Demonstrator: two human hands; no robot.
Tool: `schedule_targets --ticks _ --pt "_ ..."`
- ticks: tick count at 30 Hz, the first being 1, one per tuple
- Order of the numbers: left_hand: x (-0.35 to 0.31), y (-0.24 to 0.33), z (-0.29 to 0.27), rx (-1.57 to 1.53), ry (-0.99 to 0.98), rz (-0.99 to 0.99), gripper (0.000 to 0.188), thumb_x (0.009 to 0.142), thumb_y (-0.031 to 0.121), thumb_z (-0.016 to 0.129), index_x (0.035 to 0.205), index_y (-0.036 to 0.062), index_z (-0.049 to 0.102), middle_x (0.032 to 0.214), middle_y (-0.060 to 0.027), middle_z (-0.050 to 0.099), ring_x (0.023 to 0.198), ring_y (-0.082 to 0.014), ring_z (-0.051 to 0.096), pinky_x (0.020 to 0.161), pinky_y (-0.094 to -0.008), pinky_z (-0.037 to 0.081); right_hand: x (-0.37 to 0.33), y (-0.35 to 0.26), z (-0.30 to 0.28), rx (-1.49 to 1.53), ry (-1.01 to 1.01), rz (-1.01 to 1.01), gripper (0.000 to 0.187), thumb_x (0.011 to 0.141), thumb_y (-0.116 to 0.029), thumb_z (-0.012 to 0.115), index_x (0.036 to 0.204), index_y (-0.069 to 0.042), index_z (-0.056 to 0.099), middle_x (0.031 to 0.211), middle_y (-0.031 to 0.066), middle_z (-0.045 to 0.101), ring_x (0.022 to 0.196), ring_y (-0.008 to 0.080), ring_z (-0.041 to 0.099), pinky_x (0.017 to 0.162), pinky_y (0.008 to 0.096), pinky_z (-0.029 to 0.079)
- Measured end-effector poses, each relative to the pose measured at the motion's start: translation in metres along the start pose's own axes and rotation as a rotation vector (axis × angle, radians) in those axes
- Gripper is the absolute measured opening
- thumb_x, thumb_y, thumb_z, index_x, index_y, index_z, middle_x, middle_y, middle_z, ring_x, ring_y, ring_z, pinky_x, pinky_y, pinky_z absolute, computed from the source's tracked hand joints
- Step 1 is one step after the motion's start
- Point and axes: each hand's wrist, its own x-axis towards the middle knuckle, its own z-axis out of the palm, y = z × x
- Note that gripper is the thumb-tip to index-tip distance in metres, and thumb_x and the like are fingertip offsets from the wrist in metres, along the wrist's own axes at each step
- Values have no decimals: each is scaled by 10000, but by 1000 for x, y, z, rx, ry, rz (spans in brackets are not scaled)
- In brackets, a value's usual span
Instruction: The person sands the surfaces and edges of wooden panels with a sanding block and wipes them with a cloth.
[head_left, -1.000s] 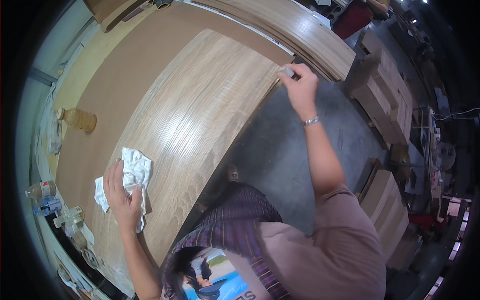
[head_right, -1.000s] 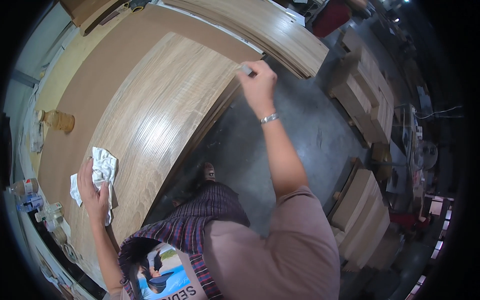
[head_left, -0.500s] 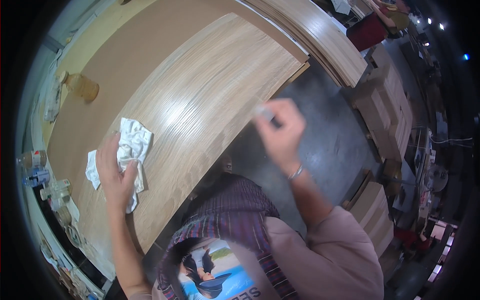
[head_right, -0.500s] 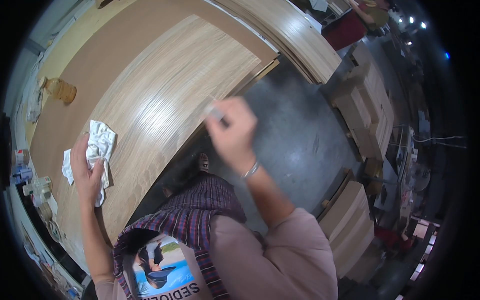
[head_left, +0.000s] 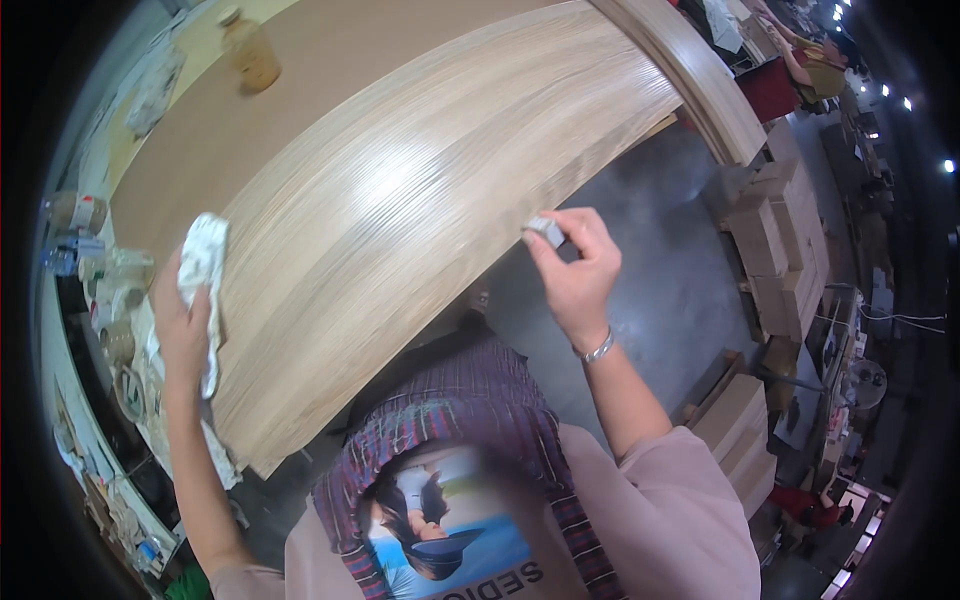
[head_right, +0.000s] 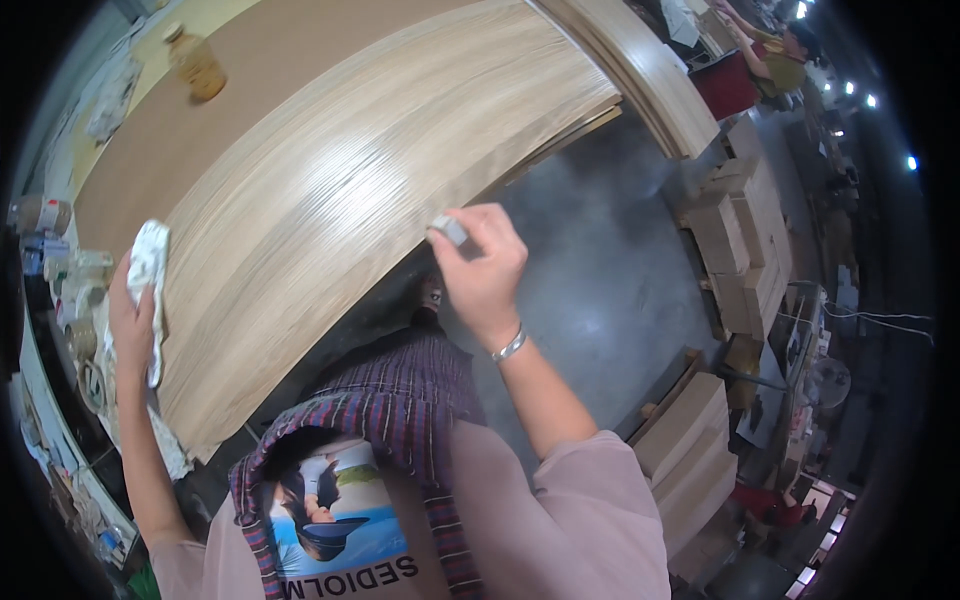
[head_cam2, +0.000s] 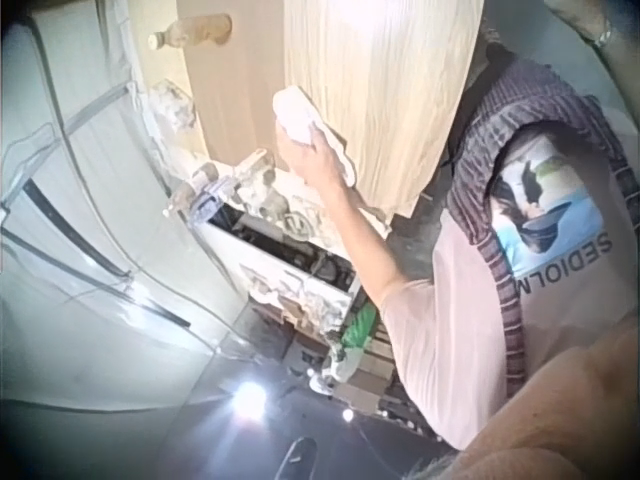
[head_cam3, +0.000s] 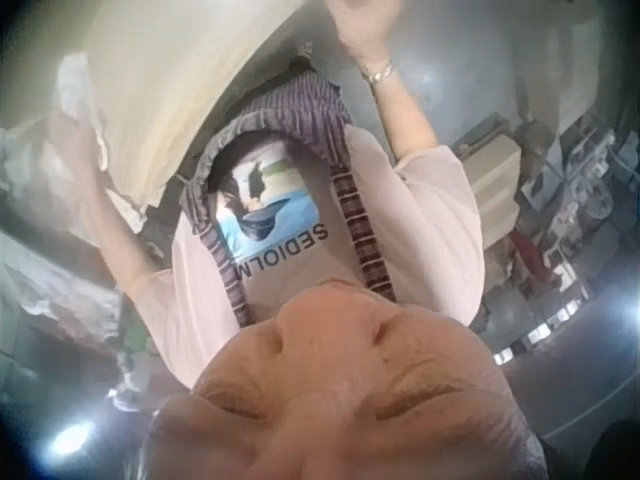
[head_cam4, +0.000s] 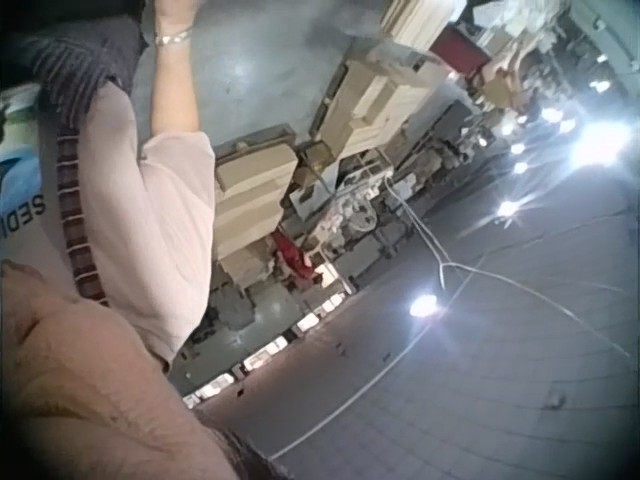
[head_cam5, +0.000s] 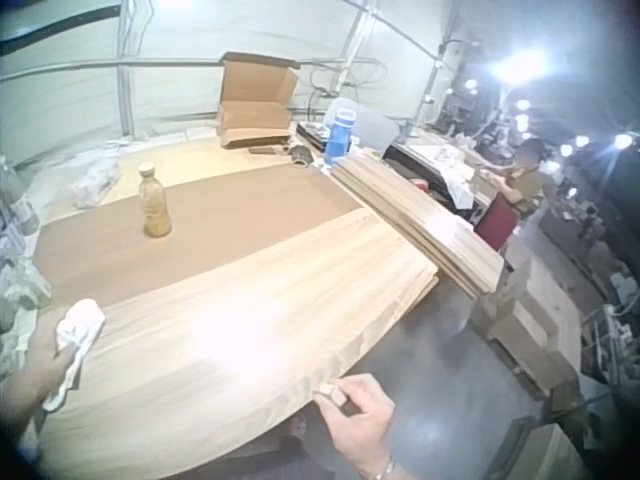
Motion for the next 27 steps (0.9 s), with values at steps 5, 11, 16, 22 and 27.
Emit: schedule_targets --ticks 5,11,16,22,27 --pt "3 24 -1 -22 79 37 524 924 298 618 1366 28 538 1303 -221 599 1215 -377 557 1044 -417 417 -101 -93 61 64 -80 -1 290 712 36 793 987 5 705 881 140 649 750 246 645 673 320 520" --pt "1 19 1 -40 59 50 536 932 384 617 1368 80 550 1246 -179 631 1161 -364 581 985 -427 447 -185 -166 120 103 -130 -154 327 700 39 808 1005 3 694 862 136 648 715 238 643 596 313 519" --pt "-3 7 8 -11 190 161 556 924 462 597 1311 63 580 1113 -167 663 1034 -348 620 887 -442 483 -214 -198 143 127 -274 -271 358 674 28 789 1018 -12 697 858 124 656 713 253 631 601 330 515" --pt "-4 10 7 6 151 110 580 933 481 571 1343 71 563 1175 -150 656 1097 -335 605 936 -446 468 -208 -203 128 -29 -206 -233 322 691 44 789 996 -3 698 858 136 645 722 254 638 612 341 521" --pt "-4 11 6 2 143 91 588 930 475 581 1357 73 553 1207 -154 647 1125 -349 592 965 -449 457 -208 -212 141 -48 -294 -339 332 684 39 780 999 -7 683 862 133 637 725 291 617 622 364 510"
